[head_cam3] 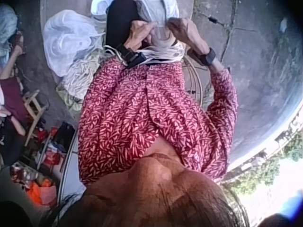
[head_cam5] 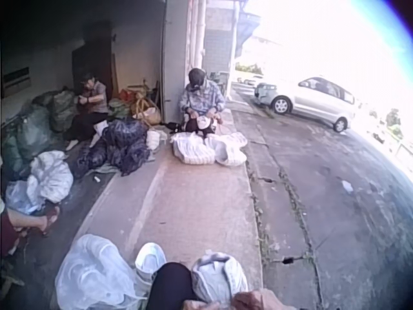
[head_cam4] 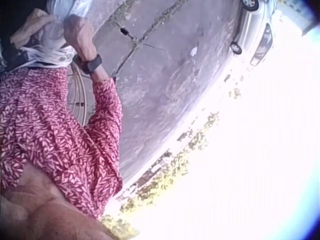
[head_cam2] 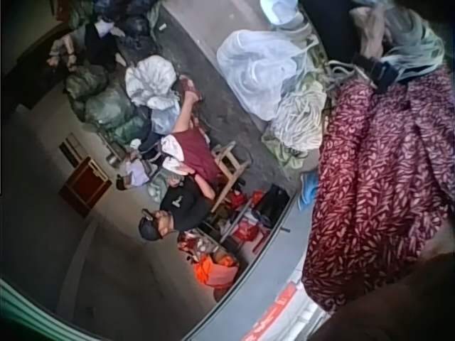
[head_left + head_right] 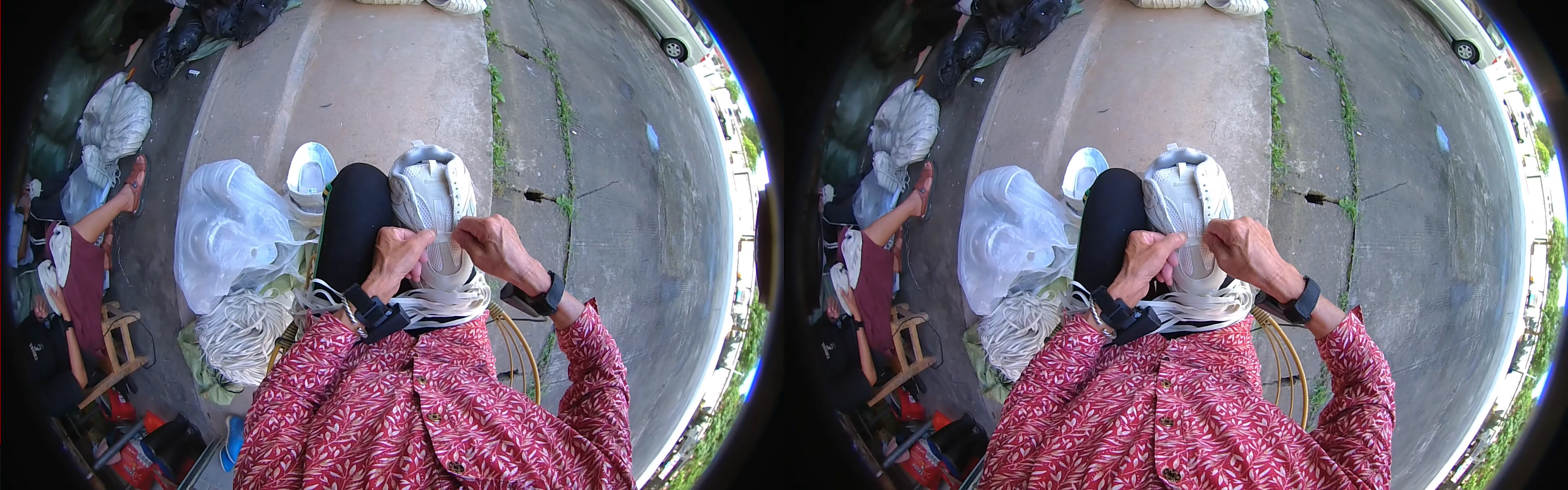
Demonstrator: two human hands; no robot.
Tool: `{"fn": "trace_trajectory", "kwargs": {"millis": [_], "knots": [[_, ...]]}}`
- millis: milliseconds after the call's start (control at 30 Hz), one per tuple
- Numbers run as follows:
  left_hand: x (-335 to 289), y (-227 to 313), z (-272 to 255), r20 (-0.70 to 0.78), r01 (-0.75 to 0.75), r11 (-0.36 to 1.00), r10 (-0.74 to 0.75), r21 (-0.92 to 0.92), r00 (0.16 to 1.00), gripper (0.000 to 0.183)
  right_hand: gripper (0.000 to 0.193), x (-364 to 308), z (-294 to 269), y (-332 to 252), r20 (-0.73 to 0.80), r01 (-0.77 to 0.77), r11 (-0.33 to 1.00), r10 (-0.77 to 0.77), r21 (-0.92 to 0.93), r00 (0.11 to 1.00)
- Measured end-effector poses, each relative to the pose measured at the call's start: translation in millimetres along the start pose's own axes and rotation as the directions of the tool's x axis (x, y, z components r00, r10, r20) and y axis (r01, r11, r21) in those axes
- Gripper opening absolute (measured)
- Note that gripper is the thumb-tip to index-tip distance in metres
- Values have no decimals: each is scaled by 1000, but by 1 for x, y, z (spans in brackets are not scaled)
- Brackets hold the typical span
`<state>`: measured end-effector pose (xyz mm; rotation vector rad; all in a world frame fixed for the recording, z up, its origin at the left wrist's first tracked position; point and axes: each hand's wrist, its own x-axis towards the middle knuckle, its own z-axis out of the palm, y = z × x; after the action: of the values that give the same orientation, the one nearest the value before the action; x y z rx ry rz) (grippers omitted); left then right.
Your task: Lacing a pair of white sneakers while sitting in an outdoor work area.
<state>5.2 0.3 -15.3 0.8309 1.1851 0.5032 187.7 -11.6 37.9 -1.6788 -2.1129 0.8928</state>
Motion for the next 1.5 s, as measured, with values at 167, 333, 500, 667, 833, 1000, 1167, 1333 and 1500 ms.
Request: {"fn": "trace_trajectory", "kwargs": {"millis": [167, 333, 500, 667, 833, 1000, 1167, 1333, 1500], "knots": [[0, -1, 1, -4, 14, 1000, -14, -2, 1000, 41, 16, 5, 2, -2, 0, -35, 995, 35, -89, 999], [3, -2, 1, -20, 9, 1000, -8, 29, 1000, 41, 14, 13, 2, 3, 25, -2, 988, 6, -152, 1000], [5, -3, 1, -5, 9, 1000, -9, 3, 1000, 41, 12, 18, 1, 5, 118, -1, 995, 12, -96, 993], [3, 0, 2, -28, 44, 998, -43, 35, 999, 41, 14, 18, -6, 1, 75, -64, 981, 79, -184, 994], [2, 0, 1, -9, 23, 1000, -23, -2, 1000, 40, 15, 13, -4, -1, 72, -59, 983, 72, -174, 995], [3, -1, 1, -6, 37, 999, -37, 14, 999, 39, 15, 8, 0, -8, 125, 14, 923, 37, -385, 992], [4, 0, 2, -24, 59, 998, -58, 26, 998, 39, 17, 16, 9, -22, 133, 67, 934, -21, -352, 991], [3, 0, 1, -22, 43, 999, -43, -2, 999, 39, 18, 14, 13, -22, 69, -47, 978, 63, -205, 996], [3, 1, 1, 12, 34, 999, -34, 2, 999, 40, 19, 7, 10, -16, 33, -54, 994, 57, -90, 998]]}}
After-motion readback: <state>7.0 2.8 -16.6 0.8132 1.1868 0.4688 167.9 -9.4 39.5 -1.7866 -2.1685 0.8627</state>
